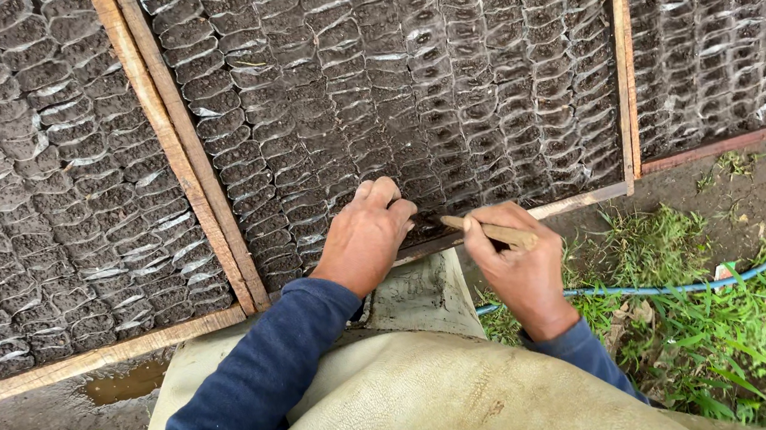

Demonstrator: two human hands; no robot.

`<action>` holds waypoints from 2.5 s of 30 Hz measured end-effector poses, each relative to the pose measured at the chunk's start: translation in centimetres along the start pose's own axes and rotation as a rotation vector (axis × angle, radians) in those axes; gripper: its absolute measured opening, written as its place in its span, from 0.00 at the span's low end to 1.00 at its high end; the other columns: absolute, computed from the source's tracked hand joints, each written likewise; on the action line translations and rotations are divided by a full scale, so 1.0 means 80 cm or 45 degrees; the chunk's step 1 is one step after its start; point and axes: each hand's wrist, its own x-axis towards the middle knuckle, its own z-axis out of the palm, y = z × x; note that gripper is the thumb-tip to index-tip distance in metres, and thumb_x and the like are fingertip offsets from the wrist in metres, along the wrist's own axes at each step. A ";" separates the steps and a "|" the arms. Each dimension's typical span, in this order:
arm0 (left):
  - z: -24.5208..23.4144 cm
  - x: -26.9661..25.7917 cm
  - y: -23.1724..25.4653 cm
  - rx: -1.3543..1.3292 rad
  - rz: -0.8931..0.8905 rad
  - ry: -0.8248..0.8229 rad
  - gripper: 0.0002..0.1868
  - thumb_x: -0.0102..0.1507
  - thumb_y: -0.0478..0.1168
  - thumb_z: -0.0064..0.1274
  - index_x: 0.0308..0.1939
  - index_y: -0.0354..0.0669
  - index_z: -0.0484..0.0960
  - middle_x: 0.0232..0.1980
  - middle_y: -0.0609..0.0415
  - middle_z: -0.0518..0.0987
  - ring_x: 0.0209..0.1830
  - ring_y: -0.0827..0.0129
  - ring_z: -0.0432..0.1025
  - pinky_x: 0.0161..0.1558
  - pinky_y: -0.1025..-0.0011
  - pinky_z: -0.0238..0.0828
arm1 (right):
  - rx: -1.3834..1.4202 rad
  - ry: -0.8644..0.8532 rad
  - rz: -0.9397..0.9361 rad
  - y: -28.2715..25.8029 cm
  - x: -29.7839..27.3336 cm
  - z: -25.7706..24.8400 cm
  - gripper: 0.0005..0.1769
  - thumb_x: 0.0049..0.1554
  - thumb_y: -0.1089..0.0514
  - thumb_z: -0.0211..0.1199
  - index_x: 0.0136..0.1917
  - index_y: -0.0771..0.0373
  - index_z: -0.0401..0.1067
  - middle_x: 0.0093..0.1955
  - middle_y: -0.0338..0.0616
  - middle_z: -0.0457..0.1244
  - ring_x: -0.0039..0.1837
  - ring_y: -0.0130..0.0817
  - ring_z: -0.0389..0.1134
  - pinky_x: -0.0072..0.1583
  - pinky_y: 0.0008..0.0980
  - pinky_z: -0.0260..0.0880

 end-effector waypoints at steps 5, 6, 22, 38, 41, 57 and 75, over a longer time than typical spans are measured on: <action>-0.006 -0.002 -0.002 -0.042 -0.025 0.052 0.07 0.64 0.43 0.60 0.45 0.50 0.82 0.47 0.55 0.69 0.49 0.57 0.71 0.39 0.63 0.79 | 0.048 0.089 -0.061 0.001 0.002 0.000 0.03 0.61 0.68 0.66 0.46 0.70 0.79 0.38 0.54 0.70 0.38 0.40 0.71 0.38 0.35 0.73; -0.009 0.001 -0.001 -0.054 -0.024 0.066 0.07 0.65 0.42 0.60 0.46 0.49 0.82 0.47 0.54 0.69 0.48 0.56 0.71 0.38 0.63 0.79 | 0.047 0.088 -0.090 0.009 0.005 0.005 0.02 0.60 0.69 0.67 0.45 0.69 0.80 0.38 0.53 0.70 0.38 0.40 0.72 0.38 0.35 0.73; 0.007 0.001 -0.014 -0.021 -0.052 0.097 0.08 0.64 0.43 0.60 0.46 0.52 0.83 0.47 0.57 0.70 0.52 0.59 0.70 0.38 0.66 0.79 | 0.064 0.047 -0.147 -0.023 0.036 0.002 0.04 0.63 0.66 0.66 0.46 0.67 0.80 0.40 0.52 0.71 0.40 0.40 0.72 0.43 0.36 0.75; -0.010 0.020 -0.022 -0.001 -0.101 0.115 0.17 0.64 0.44 0.61 0.56 0.49 0.82 0.49 0.55 0.70 0.53 0.59 0.71 0.38 0.65 0.80 | -0.022 0.113 -0.223 -0.015 0.071 0.025 0.01 0.60 0.66 0.71 0.45 0.64 0.81 0.42 0.50 0.72 0.43 0.46 0.75 0.43 0.40 0.74; -0.012 0.018 -0.024 -0.021 -0.106 0.107 0.15 0.65 0.43 0.60 0.55 0.49 0.82 0.49 0.55 0.69 0.52 0.60 0.72 0.38 0.67 0.79 | -0.033 0.132 -0.203 -0.033 0.076 0.019 0.01 0.61 0.67 0.70 0.46 0.65 0.81 0.42 0.52 0.72 0.44 0.48 0.74 0.43 0.42 0.74; -0.031 0.048 -0.037 0.039 -0.154 0.158 0.15 0.67 0.40 0.56 0.59 0.49 0.80 0.50 0.54 0.68 0.50 0.60 0.72 0.37 0.67 0.79 | -0.006 0.059 -0.205 -0.026 0.115 0.038 0.01 0.64 0.68 0.67 0.49 0.69 0.79 0.42 0.53 0.70 0.41 0.39 0.72 0.42 0.35 0.73; -0.066 0.075 -0.047 -0.020 -0.231 0.250 0.15 0.67 0.41 0.57 0.58 0.48 0.80 0.48 0.55 0.67 0.50 0.58 0.73 0.37 0.65 0.80 | 0.037 0.101 -0.251 -0.034 0.157 0.052 0.01 0.63 0.68 0.67 0.48 0.67 0.77 0.41 0.53 0.70 0.41 0.41 0.73 0.38 0.35 0.71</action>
